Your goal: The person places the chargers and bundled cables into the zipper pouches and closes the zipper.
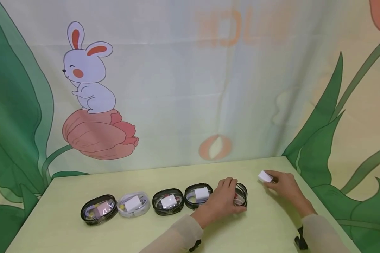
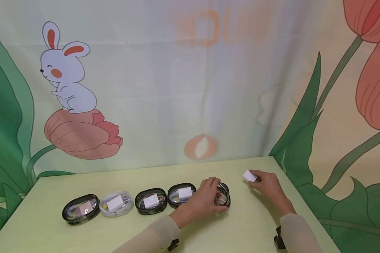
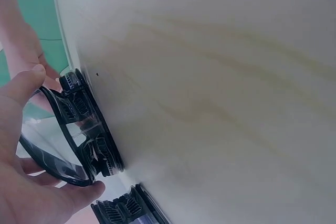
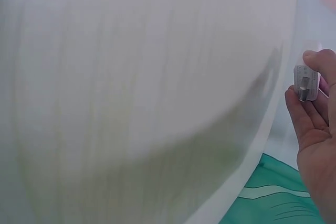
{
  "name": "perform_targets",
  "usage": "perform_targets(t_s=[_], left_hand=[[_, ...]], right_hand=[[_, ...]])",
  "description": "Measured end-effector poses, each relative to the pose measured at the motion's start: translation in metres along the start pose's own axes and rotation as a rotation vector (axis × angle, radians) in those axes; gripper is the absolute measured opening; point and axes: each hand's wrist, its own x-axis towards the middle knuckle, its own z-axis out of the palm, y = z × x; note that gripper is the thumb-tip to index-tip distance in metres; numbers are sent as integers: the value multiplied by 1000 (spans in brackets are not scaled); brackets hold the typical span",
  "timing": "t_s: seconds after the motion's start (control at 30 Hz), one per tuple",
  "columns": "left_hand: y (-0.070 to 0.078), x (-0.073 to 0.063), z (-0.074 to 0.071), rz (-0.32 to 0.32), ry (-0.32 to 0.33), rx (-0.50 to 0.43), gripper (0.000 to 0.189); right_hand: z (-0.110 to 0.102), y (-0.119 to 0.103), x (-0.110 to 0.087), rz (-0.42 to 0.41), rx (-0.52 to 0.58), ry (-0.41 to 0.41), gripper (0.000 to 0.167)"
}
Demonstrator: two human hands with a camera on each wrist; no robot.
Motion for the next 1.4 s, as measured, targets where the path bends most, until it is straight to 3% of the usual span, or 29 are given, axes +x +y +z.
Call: perform_targets(t_s=[0.53, 0.9, 1.2, 1.4], left_hand=[[0, -1, 0, -1, 4, 3, 96], [-2, -3, -1, 14, -14, -26, 96], [-3, -5, -2, 2, -15, -57, 96], [-3, -5, -3, -2, -14, -68, 95]], right_hand=[[-3, -19, 1, -51, 29, 4, 44], [0, -29, -4, -66, 57, -46, 42], [6, -30, -8, -104, 184, -115, 44], [7, -23, -11, -89, 208, -137, 46]])
